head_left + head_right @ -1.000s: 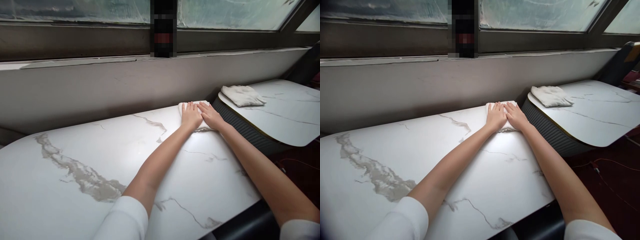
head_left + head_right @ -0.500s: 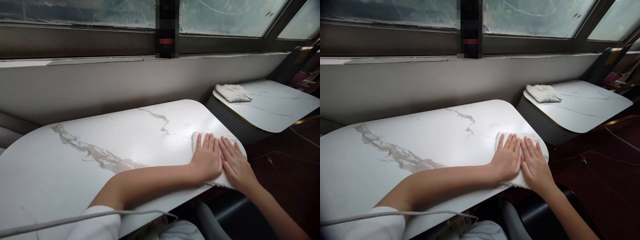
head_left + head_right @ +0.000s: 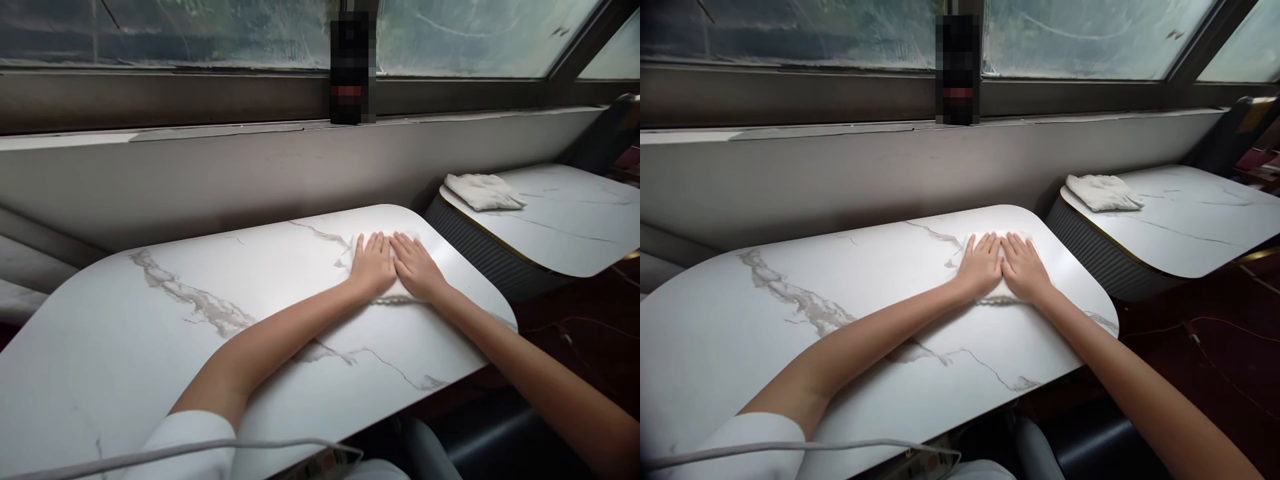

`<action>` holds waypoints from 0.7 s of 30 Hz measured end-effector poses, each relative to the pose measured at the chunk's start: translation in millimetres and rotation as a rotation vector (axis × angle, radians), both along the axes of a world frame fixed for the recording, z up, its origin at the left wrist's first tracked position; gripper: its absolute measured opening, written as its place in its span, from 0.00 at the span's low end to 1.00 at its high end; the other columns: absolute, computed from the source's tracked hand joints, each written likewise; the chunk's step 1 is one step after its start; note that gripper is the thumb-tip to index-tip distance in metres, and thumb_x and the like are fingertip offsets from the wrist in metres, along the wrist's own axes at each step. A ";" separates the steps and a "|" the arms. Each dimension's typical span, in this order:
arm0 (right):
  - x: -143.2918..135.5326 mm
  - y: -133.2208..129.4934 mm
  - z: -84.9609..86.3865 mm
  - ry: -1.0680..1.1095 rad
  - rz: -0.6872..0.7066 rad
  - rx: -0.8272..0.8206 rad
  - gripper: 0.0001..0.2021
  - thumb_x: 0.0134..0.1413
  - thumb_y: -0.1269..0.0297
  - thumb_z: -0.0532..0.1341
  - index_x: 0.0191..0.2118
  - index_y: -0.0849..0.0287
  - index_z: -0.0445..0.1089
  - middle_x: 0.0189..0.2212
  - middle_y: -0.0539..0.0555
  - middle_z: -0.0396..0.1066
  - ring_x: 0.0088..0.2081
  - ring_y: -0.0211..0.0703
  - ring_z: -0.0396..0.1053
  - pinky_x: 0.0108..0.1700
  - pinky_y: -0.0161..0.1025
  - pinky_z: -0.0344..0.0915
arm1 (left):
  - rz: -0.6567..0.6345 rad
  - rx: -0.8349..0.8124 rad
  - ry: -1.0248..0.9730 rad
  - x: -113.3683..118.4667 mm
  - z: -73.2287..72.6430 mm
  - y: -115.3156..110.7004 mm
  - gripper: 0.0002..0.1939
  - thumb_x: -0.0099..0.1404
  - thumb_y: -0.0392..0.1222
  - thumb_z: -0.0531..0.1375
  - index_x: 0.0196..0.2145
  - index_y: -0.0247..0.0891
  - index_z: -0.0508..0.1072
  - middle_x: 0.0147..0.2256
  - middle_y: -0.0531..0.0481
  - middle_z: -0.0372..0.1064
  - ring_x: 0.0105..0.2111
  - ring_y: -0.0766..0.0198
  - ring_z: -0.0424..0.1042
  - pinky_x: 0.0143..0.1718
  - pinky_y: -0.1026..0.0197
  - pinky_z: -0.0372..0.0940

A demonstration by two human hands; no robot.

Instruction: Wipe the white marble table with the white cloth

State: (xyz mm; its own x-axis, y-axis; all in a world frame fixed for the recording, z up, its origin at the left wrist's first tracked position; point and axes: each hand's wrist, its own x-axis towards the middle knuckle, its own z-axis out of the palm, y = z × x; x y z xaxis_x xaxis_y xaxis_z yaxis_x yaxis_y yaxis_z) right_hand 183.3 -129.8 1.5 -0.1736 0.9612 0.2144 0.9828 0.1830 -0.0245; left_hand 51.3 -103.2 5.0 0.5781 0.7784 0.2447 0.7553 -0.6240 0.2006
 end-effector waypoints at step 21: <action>-20.9 41.6 0.4 -0.031 0.168 -0.006 0.27 0.62 0.65 0.39 0.63 0.72 0.49 0.64 0.63 0.45 0.65 0.48 0.40 0.63 0.50 0.42 | 0.176 0.043 -0.004 -22.6 -3.2 26.3 0.26 0.70 0.41 0.40 0.61 0.26 0.54 0.62 0.39 0.48 0.63 0.56 0.45 0.63 0.47 0.34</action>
